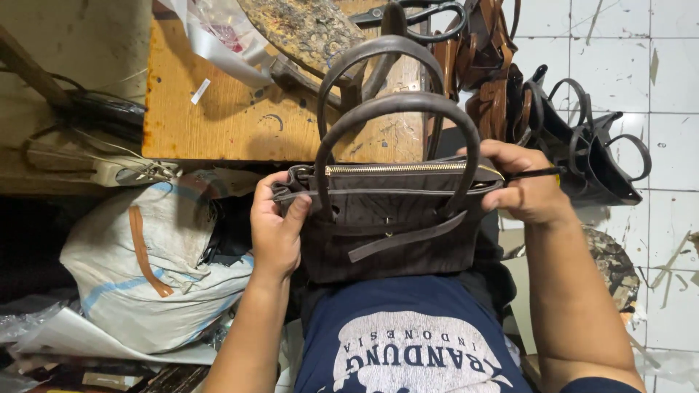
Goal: Inspecting and adjusting leather handbags at a finishing station to check hardware and straps.
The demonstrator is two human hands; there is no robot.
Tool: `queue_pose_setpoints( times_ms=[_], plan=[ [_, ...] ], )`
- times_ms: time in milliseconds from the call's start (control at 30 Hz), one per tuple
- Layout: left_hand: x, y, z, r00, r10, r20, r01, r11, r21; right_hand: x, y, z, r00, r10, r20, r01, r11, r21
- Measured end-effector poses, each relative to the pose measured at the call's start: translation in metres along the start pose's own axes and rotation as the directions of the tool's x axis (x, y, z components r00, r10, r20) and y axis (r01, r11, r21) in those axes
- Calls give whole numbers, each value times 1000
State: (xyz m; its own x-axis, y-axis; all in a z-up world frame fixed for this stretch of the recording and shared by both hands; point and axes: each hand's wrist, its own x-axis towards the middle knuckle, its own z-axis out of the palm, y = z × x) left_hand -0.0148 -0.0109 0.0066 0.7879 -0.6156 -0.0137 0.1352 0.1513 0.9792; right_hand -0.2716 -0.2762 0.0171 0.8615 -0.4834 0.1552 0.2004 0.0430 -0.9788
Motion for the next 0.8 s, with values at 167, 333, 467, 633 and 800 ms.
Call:
queue_pose_setpoints(
  times_ms=[167,333,467,633,800],
  plan=[
    [12,-4,-19,991,63,116,-69,997,44,2,13,18,968,-31,-248,18,998,-55],
    [10,15,-3,993,108,43,-115,969,219,5,2,25,901,36,-432,-123,977,-173],
    [-1,40,9,999,44,-14,-41,981,192,4,-28,31,872,116,-475,-212,965,-154],
    [4,22,3,998,31,50,-38,990,132,7,-22,30,873,182,-453,-308,925,-221],
    [1,20,4,992,61,109,-74,991,116,-6,4,9,896,151,-418,-269,933,-238]
  ],
)
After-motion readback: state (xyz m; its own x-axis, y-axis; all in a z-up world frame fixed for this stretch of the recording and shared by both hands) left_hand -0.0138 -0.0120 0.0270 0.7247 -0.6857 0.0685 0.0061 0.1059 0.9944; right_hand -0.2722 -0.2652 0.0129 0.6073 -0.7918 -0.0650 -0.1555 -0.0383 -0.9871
